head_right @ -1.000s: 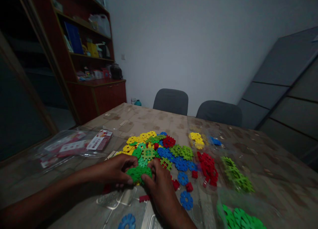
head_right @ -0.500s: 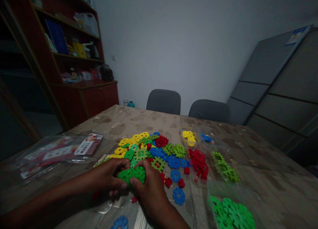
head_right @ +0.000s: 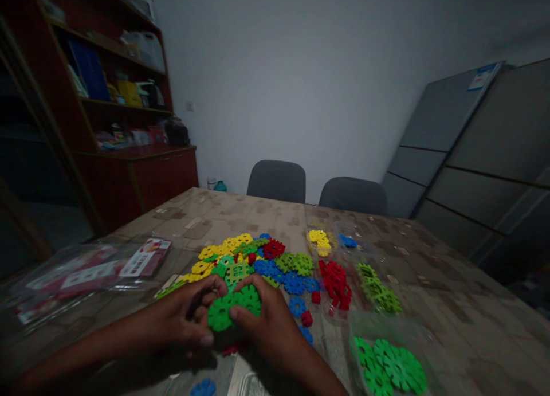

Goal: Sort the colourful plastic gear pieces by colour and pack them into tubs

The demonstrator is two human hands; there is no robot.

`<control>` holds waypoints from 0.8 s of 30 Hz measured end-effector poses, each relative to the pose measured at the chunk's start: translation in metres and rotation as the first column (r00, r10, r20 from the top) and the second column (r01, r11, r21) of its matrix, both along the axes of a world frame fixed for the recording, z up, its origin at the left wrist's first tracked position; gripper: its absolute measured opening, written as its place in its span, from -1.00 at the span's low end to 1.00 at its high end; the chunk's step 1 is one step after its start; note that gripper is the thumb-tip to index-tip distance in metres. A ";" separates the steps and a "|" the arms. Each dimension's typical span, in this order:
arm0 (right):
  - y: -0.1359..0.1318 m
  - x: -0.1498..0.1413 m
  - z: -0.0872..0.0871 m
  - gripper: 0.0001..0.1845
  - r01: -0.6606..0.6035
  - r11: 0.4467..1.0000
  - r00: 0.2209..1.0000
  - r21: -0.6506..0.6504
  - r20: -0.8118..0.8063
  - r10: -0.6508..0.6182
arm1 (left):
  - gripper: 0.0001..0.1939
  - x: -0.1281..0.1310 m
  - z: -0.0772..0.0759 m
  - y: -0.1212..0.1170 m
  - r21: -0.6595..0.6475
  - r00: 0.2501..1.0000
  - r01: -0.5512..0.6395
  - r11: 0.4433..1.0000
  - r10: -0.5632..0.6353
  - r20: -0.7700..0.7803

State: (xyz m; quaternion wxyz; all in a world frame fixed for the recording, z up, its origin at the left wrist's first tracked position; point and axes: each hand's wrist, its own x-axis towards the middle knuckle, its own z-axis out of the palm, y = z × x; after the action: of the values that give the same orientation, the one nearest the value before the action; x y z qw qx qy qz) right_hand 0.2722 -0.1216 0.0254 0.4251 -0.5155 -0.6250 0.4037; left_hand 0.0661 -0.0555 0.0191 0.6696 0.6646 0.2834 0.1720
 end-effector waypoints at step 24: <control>-0.100 0.225 0.026 -0.59 0.515 0.787 0.453 0.339 0.672 -0.585 | -0.79 -0.022 0.014 0.029 0.641 0.961 0.152 0.752 0.040 -0.275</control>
State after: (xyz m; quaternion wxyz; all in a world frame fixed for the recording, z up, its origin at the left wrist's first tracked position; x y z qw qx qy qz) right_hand 0.4975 -0.2218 0.0513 0.2575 -0.7885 -0.5575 -0.0323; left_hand 0.0437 -0.0261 0.0333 0.3531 0.8825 0.2737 0.1473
